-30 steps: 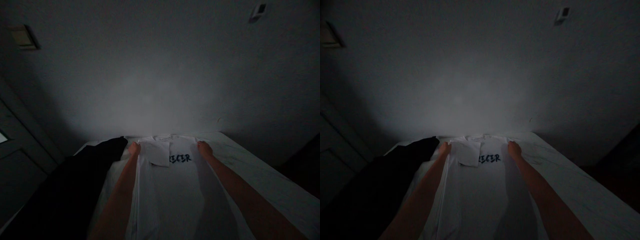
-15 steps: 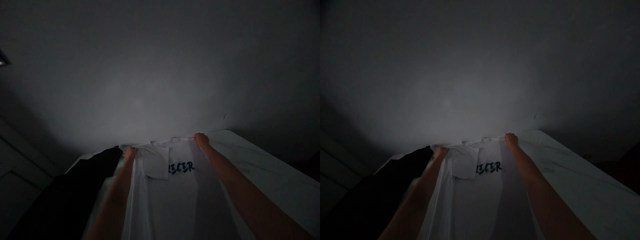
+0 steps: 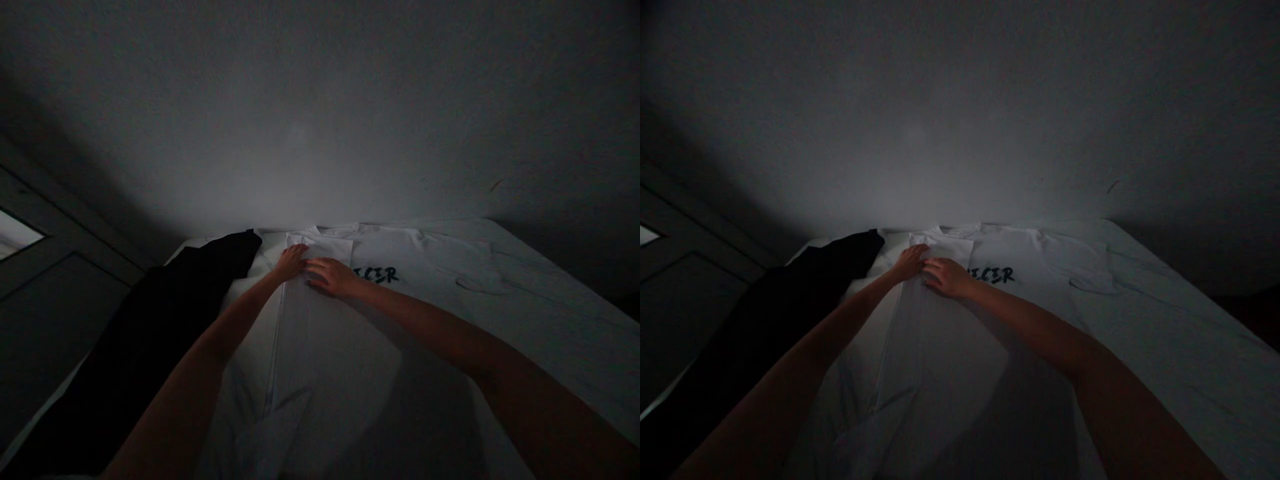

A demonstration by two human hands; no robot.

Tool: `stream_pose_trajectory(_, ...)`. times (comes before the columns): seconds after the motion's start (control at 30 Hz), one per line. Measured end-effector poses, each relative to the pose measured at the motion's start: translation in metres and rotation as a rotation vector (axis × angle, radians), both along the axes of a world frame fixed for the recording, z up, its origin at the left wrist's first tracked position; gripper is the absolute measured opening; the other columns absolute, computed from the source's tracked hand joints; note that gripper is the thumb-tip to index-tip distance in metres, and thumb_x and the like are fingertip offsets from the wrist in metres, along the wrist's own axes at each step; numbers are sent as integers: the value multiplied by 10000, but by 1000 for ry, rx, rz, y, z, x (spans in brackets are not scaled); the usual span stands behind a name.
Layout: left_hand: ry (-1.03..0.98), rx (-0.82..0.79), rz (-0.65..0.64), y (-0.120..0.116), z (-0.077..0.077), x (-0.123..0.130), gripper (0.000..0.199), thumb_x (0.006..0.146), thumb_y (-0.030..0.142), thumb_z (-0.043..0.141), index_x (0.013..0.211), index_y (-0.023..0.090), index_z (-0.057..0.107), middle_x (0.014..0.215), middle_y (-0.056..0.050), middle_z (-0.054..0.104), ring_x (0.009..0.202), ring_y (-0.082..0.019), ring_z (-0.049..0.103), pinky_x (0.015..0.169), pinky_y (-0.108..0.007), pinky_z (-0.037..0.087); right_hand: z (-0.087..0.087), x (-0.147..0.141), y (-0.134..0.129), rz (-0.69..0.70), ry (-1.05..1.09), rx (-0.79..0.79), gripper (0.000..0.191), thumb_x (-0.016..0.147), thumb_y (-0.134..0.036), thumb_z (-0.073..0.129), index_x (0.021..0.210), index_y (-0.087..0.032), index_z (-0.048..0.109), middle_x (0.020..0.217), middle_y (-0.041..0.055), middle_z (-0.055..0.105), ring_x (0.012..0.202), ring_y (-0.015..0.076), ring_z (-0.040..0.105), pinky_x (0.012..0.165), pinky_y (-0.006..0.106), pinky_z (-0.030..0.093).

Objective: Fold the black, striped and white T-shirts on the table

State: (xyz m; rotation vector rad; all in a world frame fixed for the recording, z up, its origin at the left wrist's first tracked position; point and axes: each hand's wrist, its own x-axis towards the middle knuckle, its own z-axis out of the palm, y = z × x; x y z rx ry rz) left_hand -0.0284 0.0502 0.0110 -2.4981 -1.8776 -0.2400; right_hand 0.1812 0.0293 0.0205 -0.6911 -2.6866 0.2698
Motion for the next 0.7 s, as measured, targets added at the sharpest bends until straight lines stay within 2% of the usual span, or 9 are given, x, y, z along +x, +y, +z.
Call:
stream_pose_trajectory(0.1, 9, -75, -125, -37, -7, -16, 512, 941, 179, 402, 1452, 188, 426, 1549, -100, 414, 1441, -204, 354, 1178, -385, 304, -15, -26, -50, 93, -48, -46, 623, 964, -491, 500, 1472, -135, 447, 1550, 161, 399, 1413, 297, 381, 1164, 475, 292)
stream_pose_trajectory(0.27, -13, -53, -227, -118, -11, -38, 475, 984, 241, 353, 1448, 190, 436, 1561, -98, 401, 1468, -190, 315, 1202, -405, 284, -26, -20, -116, 91, -110, -74, 641, 993, -492, 446, 1493, -94, 410, 1594, 200, 290, 1469, 329, 274, 1195, 507, 207)
stream_pose_trajectory(0.4, -51, -42, -276, -191, -11, -35, 465, 973, 207, 376, 1432, 199, 456, 1559, -97, 401, 1453, -198, 339, 1200, -408, 294, -22, -8, -165, 147, -130, -100, 638, 999, -482, 441, 1518, -117, 373, 1597, 204, 279, 1490, 312, 223, 1200, 509, 177)
stream_pose_trajectory(0.5, -87, -69, -271, -240, -3, -23, 486, 936, 152, 403, 1416, 192, 467, 1545, -99, 418, 1443, -202, 344, 1188, -410, 313, -16, 0, -197, 188, -112, -141, 535, 1027, -413, 395, 1509, -181, 396, 1613, 151, 269, 1502, 261, 199, 1201, 512, 164)
stream_pose_trajectory(0.57, -126, -90, -222, -269, 8, -13, 442, 929, 168, 434, 1360, 217, 520, 1481, -85, 492, 1388, -202, 412, 1160, -406, 350, -12, 6, -213, 211, -69, -196, 458, 1043, -360, 354, 1464, -218, 465, 1593, 115, 336, 1488, 222, 246, 1196, 501, 188)
stream_pose_trajectory(0.63, -176, -112, -159, -293, 20, -5, 344, 942, 219, 452, 1254, 240, 596, 1360, -72, 585, 1284, -202, 504, 1113, -388, 397, -6, 11, -225, 240, -3, -264, 401, 1043, -346, 360, 1357, -223, 576, 1504, 100, 482, 1419, 200, 380, 1171, 462, 262)
stream_pose_trajectory(0.7, -230, -146, -80, -314, 29, 1, 258, 952, 306, 475, 1127, 246, 656, 1203, -63, 656, 1152, -206, 583, 1035, -364, 452, 0, 15, -232, 252, 59, -315, 339, 1013, -377, 451, 1218, -208, 663, 1337, 103, 621, 1270, 204, 531, 1094, 409, 369)
